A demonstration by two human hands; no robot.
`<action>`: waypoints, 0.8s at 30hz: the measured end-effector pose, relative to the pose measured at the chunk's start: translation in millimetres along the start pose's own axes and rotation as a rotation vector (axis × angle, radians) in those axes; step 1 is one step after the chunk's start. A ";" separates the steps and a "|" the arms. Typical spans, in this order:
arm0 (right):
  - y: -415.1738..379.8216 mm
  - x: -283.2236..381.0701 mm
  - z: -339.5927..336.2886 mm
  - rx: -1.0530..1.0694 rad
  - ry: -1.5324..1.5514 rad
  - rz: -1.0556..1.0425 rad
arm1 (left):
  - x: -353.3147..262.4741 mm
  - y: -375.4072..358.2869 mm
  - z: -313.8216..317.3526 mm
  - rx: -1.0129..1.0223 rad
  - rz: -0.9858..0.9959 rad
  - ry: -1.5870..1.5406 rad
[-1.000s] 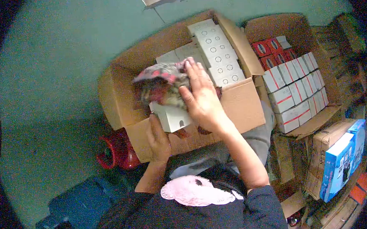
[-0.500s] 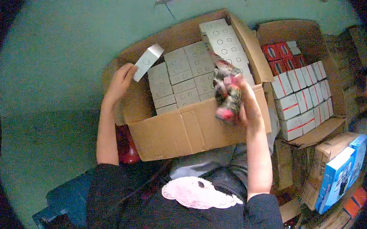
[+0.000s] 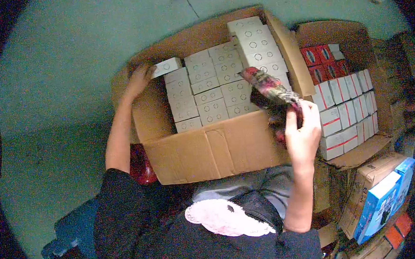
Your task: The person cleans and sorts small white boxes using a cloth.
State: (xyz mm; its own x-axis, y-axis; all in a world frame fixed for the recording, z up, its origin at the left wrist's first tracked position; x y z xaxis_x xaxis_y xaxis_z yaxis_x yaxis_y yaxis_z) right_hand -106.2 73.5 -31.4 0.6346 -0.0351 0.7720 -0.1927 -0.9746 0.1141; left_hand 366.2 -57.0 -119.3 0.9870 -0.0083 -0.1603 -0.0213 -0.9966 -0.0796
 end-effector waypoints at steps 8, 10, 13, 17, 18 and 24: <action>-11.4 13.0 -11.0 0.155 1.049 0.359 | 44.9 37.1 87.8 -0.237 -0.268 -0.290; -13.8 11.5 -16.4 0.161 1.122 0.421 | 35.6 32.3 102.5 -0.318 -0.285 -0.234; -15.6 13.7 -13.8 0.064 1.059 0.446 | 23.1 26.4 112.5 -0.279 -0.465 -0.284; -18.8 22.5 -18.3 0.059 1.107 0.441 | 41.6 18.1 137.2 -0.034 -0.528 -0.217; -18.4 24.5 -20.8 0.055 1.119 0.406 | 57.6 19.9 156.2 0.038 -0.485 -0.171; -22.7 18.9 -29.5 0.133 0.775 0.273 | 38.7 0.2 140.4 -0.064 -0.758 -0.805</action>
Point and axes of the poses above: each hand's wrist, its own y-axis towards the middle knuckle, its own z-axis out of the palm, x = y × z, the point moved 3 cm from there along y, towards the middle knuckle, and after that the axes turned 6 degrees about y, right-handed, at the moved point
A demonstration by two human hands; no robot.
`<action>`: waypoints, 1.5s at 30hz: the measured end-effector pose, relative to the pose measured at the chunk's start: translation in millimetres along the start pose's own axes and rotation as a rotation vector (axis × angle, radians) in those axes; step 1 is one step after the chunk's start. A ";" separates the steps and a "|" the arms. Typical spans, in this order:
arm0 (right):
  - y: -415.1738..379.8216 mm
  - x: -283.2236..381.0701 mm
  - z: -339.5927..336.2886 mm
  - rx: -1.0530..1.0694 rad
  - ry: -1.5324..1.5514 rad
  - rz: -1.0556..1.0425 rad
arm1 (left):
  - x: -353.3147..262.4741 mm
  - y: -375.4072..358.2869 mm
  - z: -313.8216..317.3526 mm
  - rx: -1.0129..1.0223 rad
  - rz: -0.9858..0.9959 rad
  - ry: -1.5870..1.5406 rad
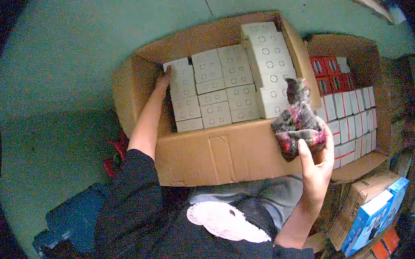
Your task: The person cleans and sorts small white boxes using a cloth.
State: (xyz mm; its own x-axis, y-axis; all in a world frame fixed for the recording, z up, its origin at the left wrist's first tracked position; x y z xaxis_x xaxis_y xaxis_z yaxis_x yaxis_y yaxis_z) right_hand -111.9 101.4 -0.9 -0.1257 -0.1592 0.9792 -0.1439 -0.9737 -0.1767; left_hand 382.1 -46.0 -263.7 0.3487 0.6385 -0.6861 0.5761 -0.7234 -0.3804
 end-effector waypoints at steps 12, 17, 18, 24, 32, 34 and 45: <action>4.5 0.3 -2.8 -0.133 -0.213 -0.119 | 54.6 44.9 22.3 0.171 -0.051 -0.045; 8.8 -21.1 -16.7 -0.346 0.089 0.024 | -44.7 -49.7 23.1 0.069 0.167 0.426; 7.5 -22.2 -16.1 -0.360 0.101 0.039 | -43.9 -52.2 26.7 -0.040 0.262 0.544; 1.5 -10.2 -2.8 -0.359 0.004 0.030 | 19.4 21.0 63.9 -0.207 0.113 0.607; 1.0 -18.8 -0.1 -0.257 0.516 0.331 | 3.3 8.7 20.9 -0.036 0.008 0.440; 0.2 -18.5 2.8 -0.239 0.654 0.391 | -4.5 9.7 10.0 0.016 0.000 0.409; -18.3 -16.3 7.9 -0.031 0.678 0.458 | -33.8 -32.3 30.2 -0.137 0.015 0.815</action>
Point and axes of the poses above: each hand's wrist, its own y-axis towards the middle knuckle, its own z-axis out of the palm, x = y × z, the point moved 3 cm from there along y, towards the middle knuckle, and after that the axes turned 6 degrees about y, right-handed, at the moved point
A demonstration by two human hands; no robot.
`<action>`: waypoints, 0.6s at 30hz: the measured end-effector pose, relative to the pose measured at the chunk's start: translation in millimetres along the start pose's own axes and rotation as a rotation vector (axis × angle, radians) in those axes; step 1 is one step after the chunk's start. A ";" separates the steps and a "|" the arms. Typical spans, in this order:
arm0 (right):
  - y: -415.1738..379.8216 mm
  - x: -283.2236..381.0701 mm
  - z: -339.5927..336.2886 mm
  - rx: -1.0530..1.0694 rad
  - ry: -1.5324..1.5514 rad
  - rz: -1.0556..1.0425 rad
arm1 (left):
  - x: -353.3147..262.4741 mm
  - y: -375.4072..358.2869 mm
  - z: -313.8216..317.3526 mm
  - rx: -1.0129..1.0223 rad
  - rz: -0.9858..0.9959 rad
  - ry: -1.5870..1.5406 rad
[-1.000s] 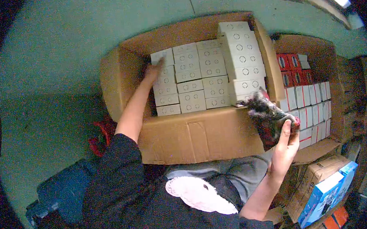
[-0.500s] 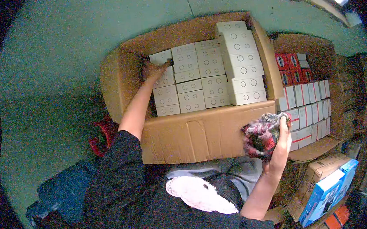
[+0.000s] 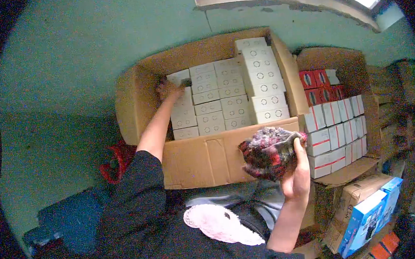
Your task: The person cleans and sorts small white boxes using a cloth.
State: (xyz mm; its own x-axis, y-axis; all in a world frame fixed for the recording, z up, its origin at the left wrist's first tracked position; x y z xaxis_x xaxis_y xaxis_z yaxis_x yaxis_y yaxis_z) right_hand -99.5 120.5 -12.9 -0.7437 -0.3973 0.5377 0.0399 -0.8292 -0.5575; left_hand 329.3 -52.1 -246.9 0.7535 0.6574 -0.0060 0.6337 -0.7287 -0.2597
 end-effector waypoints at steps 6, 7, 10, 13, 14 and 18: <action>-5.5 -0.1 -14.3 -0.028 0.069 0.006 | -2.9 -12.2 -27.1 0.092 0.022 0.033; -4.0 -1.5 -16.3 -0.025 0.082 0.014 | -2.4 -13.0 -28.2 0.121 0.030 0.039; -3.0 -0.8 -10.9 -0.038 0.082 0.006 | 0.3 -0.6 -11.4 0.051 0.020 -0.018; -3.9 0.4 -11.7 -0.039 0.046 0.002 | 6.7 15.3 -11.9 0.162 0.062 0.010; -3.9 1.3 -11.6 -0.023 0.037 0.005 | 5.0 16.8 -13.9 0.132 0.090 0.059; -2.6 -2.6 -9.5 0.016 0.005 0.018 | -0.6 10.1 -54.7 0.119 0.182 0.227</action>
Point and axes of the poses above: each hand's wrist, its own y-axis towards the middle knuckle, its own z-axis out of the palm, x = y × z, the point moved 3 cm from there along y, towards the middle knuckle, and after that the axes turned 6 degrees about y, right-handed, at the moved point
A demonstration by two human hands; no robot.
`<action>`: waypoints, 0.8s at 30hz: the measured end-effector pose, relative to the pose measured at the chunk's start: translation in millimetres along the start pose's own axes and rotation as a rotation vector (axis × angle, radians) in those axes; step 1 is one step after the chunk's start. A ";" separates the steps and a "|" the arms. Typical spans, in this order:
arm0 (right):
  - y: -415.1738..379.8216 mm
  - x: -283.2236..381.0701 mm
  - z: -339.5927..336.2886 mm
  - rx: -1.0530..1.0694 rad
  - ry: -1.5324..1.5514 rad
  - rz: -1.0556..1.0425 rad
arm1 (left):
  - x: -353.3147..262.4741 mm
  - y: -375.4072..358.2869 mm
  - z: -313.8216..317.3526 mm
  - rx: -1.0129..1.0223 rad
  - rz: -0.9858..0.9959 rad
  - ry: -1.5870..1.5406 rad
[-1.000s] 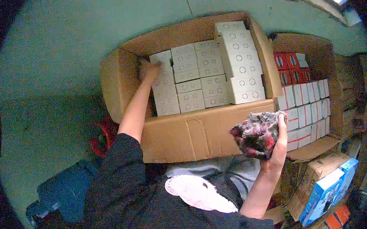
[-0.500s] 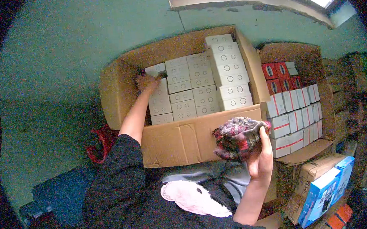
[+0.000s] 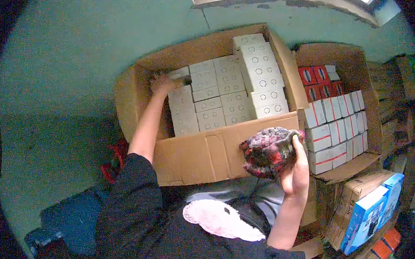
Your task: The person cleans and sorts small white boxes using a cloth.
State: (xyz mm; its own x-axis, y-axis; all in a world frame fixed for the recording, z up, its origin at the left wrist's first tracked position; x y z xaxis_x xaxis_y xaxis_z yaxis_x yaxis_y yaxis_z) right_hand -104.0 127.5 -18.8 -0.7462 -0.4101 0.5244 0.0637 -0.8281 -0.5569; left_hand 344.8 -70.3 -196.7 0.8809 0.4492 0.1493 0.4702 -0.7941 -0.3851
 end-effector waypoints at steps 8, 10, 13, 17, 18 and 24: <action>-6.4 -5.4 -1.5 -0.049 0.019 -0.068 | 39.5 -69.5 -80.5 0.170 0.460 -0.351; -10.0 -7.2 1.8 0.062 0.128 -0.051 | 43.7 -116.1 -96.3 0.184 0.380 -0.638; -26.1 -10.8 24.7 0.195 0.274 -0.089 | 59.1 -163.4 -100.4 0.004 0.342 -1.049; -49.1 -33.6 58.9 0.443 0.089 -0.291 | 32.7 -246.7 -93.6 -0.058 0.352 -1.688; -58.4 -40.6 73.8 0.481 -0.027 -0.393 | 21.3 -266.4 -88.5 -0.009 0.379 -1.856; -73.5 -85.3 104.0 0.587 -1.103 -0.981 | -44.8 -359.4 -49.2 0.590 0.912 -2.560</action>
State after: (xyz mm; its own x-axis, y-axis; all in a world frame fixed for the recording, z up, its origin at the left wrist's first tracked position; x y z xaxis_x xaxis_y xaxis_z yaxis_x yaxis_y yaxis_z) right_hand 23.9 183.6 44.4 0.1598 0.5018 0.8501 0.2985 -0.8454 0.4429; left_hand 139.1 174.8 -20.2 -0.8959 0.0149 -0.4439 -0.0754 -0.9900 0.1190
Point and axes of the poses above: each hand's wrist, its own y-axis towards the middle knuckle, its own z-axis out of the palm, x = y × z, the point moved 3 cm from there along y, towards the middle knuckle, and after that the axes turned 6 degrees about y, right-handed, at the moved point
